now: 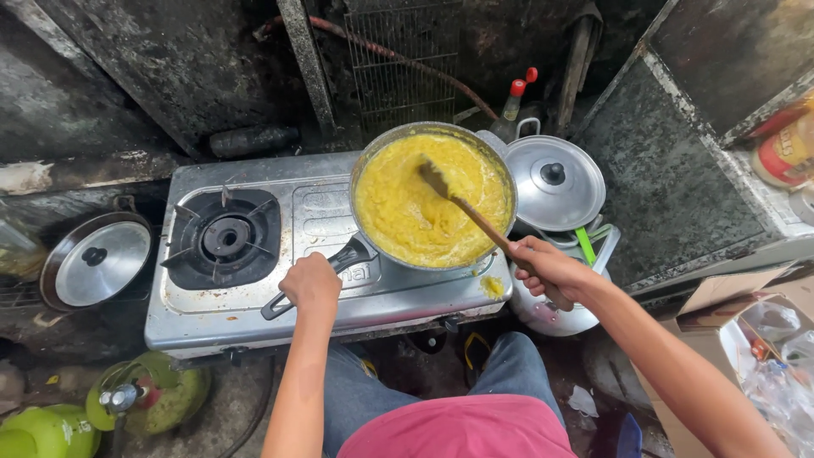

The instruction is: Stirring a thick yellow mixture in a pot on a gas stove using a wooden spoon

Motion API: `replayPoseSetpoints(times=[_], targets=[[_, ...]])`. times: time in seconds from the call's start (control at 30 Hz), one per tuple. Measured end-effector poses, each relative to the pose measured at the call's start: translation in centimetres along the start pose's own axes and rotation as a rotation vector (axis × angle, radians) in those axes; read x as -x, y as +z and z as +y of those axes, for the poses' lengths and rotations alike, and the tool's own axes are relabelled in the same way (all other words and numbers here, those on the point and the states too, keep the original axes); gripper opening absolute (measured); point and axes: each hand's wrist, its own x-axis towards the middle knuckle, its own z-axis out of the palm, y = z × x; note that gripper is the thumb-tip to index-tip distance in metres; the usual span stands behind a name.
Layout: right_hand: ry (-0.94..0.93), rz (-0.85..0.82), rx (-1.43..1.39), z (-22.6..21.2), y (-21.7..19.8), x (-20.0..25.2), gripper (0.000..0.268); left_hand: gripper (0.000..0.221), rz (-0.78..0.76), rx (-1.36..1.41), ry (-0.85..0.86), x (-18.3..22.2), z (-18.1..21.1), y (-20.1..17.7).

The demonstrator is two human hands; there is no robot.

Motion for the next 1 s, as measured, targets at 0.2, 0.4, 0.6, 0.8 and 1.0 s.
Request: replayPoseSetpoints(times=[0.2, 0.4, 0.6, 0.8, 1.0], targets=[[-0.101, 0.058, 0.213, -1.8, -2.6, 4.3, 0.041, 0.015, -0.004, -0.008, -0.004, 0.0, 0.3, -0.3], [-0.044, 0.439, 1.348, -7.6, -4.3, 11.2, 0.055, 0.017, -0.166, -0.140, -0.080, -0.5, 0.3, -0.3], [-0.088, 0.652, 1.820, -8.1, -4.5, 10.5, 0.042, 0.019, -0.142, -0.129, -0.068, -0.9, 0.1, 0.2], [-0.529, 0.873, 1.772, -3.0, -5.3, -4.8, 0.027, 0.015, -0.038, 0.002, -0.006, -0.5, 0.1, -0.1], [-1.200, 1.061, 1.694, -3.3, -5.3, -10.4, 0.027, 0.015, -0.033, -0.007, 0.007, -0.7, -0.1, -0.2]])
